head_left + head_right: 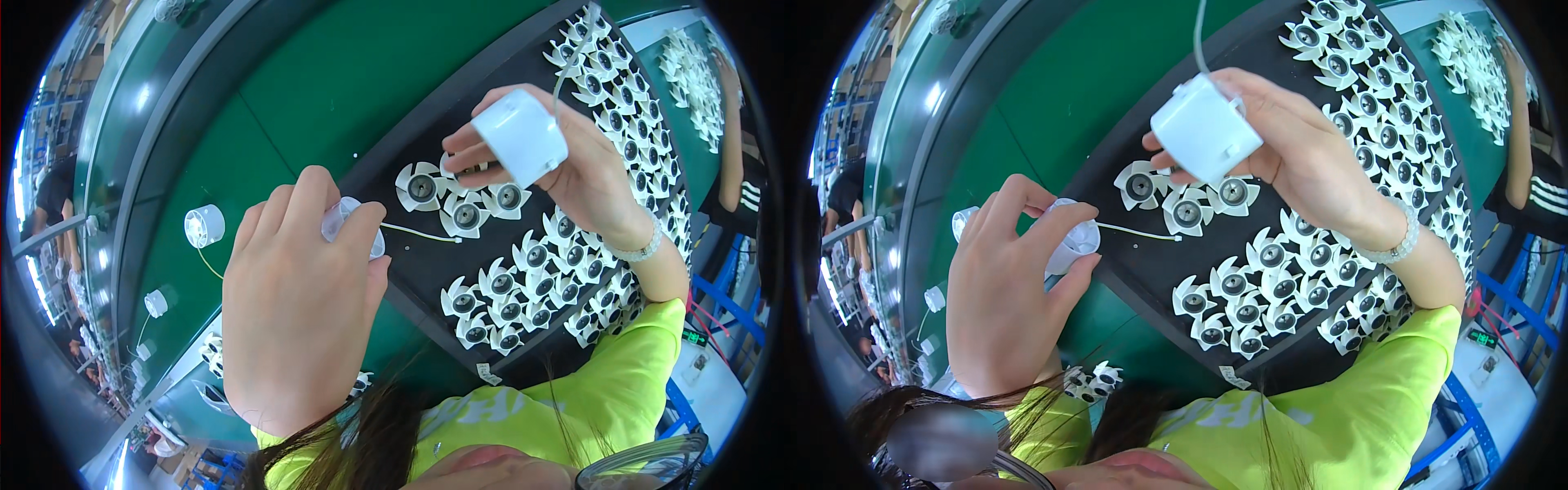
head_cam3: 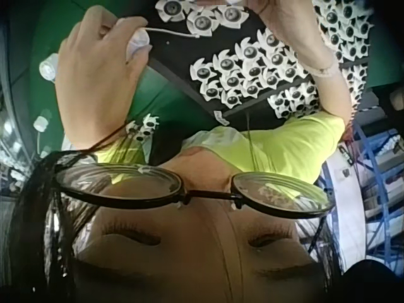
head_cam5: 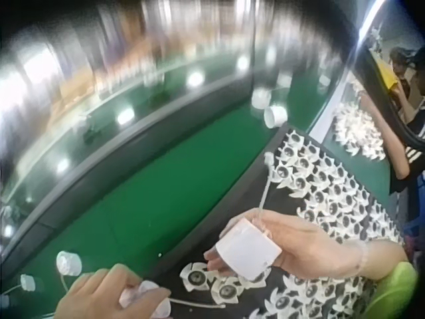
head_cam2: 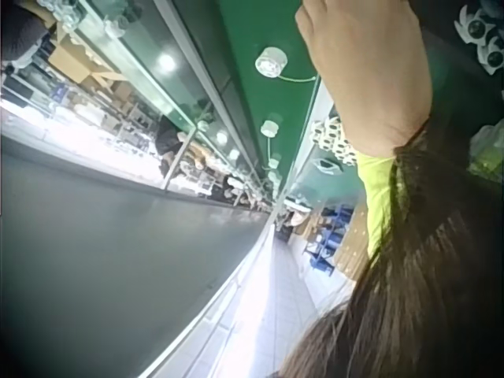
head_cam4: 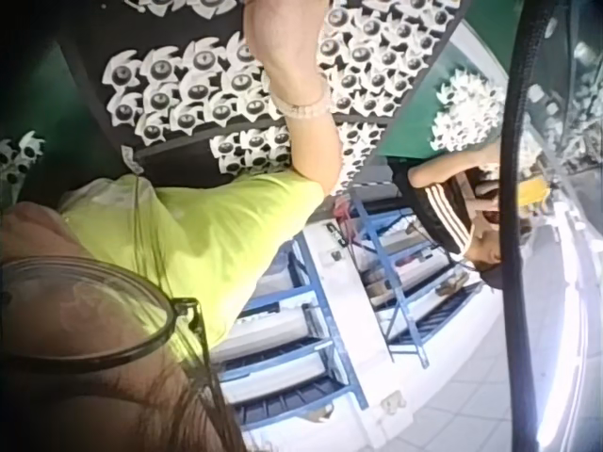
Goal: Manually assembling and measuring small white plastic electronic components on a production line.
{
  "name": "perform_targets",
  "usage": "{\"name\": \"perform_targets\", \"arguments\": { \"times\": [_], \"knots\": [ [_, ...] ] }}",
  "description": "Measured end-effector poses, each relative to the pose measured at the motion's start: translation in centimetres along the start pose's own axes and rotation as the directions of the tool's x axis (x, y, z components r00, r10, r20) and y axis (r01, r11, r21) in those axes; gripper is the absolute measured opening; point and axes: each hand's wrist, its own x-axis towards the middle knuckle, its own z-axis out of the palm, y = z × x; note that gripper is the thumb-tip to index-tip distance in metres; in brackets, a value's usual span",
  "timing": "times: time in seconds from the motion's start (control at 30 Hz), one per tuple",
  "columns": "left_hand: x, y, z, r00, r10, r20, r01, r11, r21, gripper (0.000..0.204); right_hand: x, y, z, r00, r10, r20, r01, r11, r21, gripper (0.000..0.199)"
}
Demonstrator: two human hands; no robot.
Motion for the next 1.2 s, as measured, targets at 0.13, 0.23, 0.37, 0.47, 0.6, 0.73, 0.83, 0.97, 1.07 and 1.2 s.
{"name": "perform_targets", "arguments": {
  "times": [0.13, 0.23, 0.37, 0.47, 0.6, 0.73, 0.83, 0.97, 1.07, 1.2],
  "knots": [
    [0.0, -0.1, 0.0, 1.0, 0.007, -0.006, -0.007, 1.0, -0.008, 0.031, -0.1, 0.3, 0.0, 1.0, 0.025, 0.004, -0.026, 1.0, 0.005, 0.047],
    [-0.3, 0.2, -0.4, 0.998, -0.063, 0.017, 0.063, 0.997, -0.035, 0.031, 0.3, 0.0, -0.4, 0.999, -0.018, 0.04, 0.016, 0.999, 0.048, 0.047],
    [-0.6, 0.0, -1.2, 0.995, -0.095, 0.003, 0.095, 0.989, -0.116, 0.032, 0.8, -0.6, -1.2, 0.996, -0.091, 0.025, 0.09, 0.995, 0.034, 0.047],
    [-0.7, -0.6, -1.8, 0.993, -0.113, -0.021, 0.108, 0.977, -0.183, 0.034, 0.9, -1.1, -1.4, 0.988, -0.153, 0.006, 0.153, 0.988, 0.007, 0.047],
    [-0.9, -1.5, -2.4, 0.995, -0.051, -0.082, 0.031, 0.973, -0.229, 0.038, 0.6, -2.0, -0.9, 0.982, -0.167, 0.087, 0.163, 0.985, 0.057, 0.044],
    [-0.6, -1.6, -1.5, 0.997, -0.043, -0.063, 0.031, 0.981, -0.191, 0.039, -0.9, -1.1, 0.5, 0.988, -0.005, 0.155, 0.063, 0.924, -0.378, 0.041],
    [-0.7, -1.6, -1.6, 0.996, -0.065, -0.059, 0.054, 0.985, -0.163, 0.039, -0.8, -0.9, 0.9, 0.989, 0.034, 0.143, 0.04, 0.874, -0.484, 0.04],
    [-1.1, -1.5, -2.1, 0.992, -0.11, -0.064, 0.1, 0.985, -0.139, 0.038, -0.6, -1.2, 1.0, 0.999, -0.028, 0.045, 0.045, 0.895, -0.443, 0.037],
    [-0.8, -1.5, -1.9, 0.995, -0.087, -0.046, 0.079, 0.986, -0.149, 0.037, -0.6, -1.3, 0.0, 0.999, -0.046, 0.012, 0.047, 0.877, -0.479, 0.037],
    [-1.0, -1.9, -1.7, 0.996, -0.055, -0.066, 0.044, 0.986, -0.16, 0.037, 1.1, -0.7, -1.7, 0.944, -0.261, -0.2, 0.152, 0.887, -0.437, 0.038]
  ]
}}
